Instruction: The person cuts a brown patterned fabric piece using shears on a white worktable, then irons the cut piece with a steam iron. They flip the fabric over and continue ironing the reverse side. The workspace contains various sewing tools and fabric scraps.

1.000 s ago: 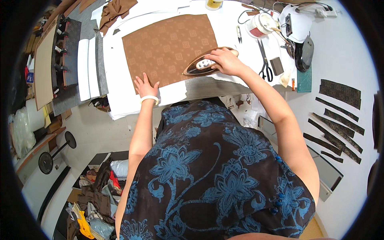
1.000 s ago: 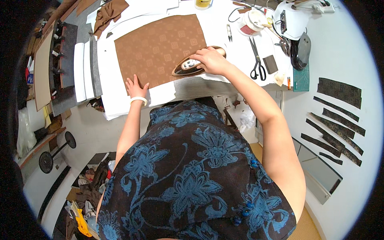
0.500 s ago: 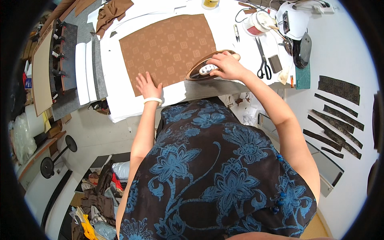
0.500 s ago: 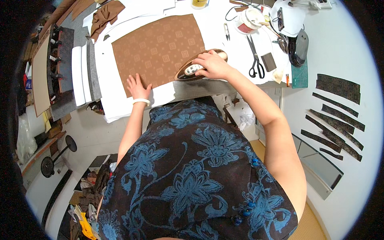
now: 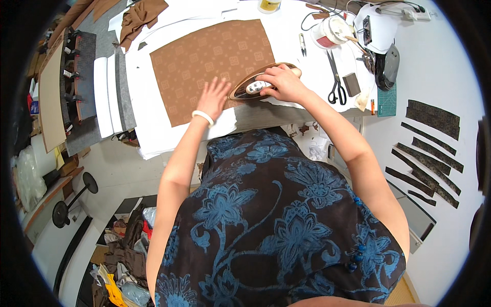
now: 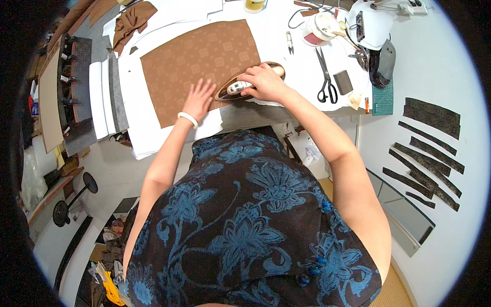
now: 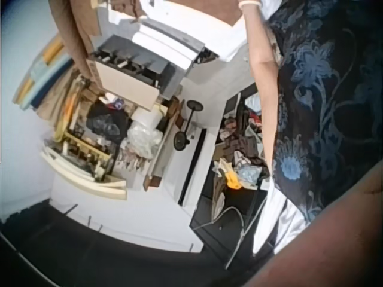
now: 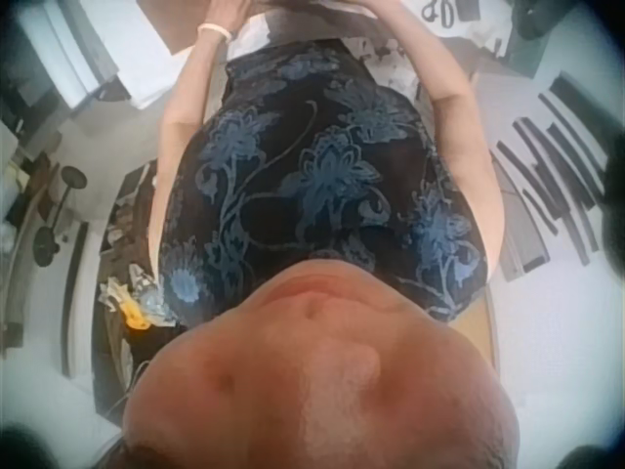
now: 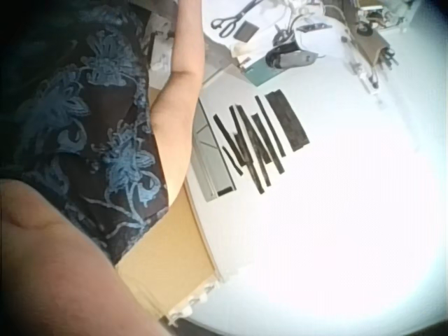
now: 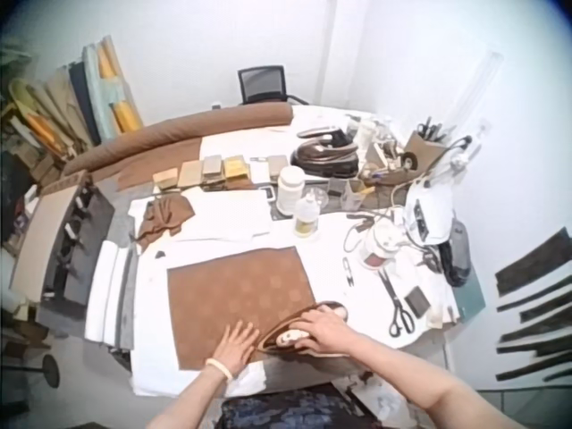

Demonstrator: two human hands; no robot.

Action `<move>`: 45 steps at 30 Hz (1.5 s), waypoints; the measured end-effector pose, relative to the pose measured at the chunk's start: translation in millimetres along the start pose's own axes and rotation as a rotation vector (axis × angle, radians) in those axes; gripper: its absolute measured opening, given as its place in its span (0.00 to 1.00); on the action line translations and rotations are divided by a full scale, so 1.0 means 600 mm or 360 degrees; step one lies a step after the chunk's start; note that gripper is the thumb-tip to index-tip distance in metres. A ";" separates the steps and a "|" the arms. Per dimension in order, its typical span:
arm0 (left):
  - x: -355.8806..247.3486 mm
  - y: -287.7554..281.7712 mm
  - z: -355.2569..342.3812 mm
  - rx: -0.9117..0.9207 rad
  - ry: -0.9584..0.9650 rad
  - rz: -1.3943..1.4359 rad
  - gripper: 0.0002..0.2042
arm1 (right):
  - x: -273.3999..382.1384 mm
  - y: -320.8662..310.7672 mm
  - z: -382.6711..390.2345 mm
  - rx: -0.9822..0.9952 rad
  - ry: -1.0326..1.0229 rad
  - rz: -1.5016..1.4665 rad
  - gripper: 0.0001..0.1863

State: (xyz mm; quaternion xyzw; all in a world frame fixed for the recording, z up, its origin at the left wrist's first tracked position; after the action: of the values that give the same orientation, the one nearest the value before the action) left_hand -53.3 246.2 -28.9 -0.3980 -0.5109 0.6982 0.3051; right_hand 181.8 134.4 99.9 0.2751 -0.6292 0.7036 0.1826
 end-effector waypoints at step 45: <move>-0.043 0.016 0.034 0.0005 -0.0221 -0.0015 0.35 | -0.130 -0.100 -0.210 -0.0187 0.0008 0.0175 0.26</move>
State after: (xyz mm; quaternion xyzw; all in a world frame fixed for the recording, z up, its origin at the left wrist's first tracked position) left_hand -58.2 212.2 -28.3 -0.3458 -0.5316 0.7234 0.2728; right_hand 258.9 273.7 91.6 0.2271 -0.6831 0.6751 0.1612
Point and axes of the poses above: each hand's wrist, its own z-axis away from the middle knuckle, its own y-axis out of the palm, x = y × z, the point moved 5 cm from there along -z, towards the middle knuckle, and after that the axes turned 10 degrees about -z, right-handed, at the moved point
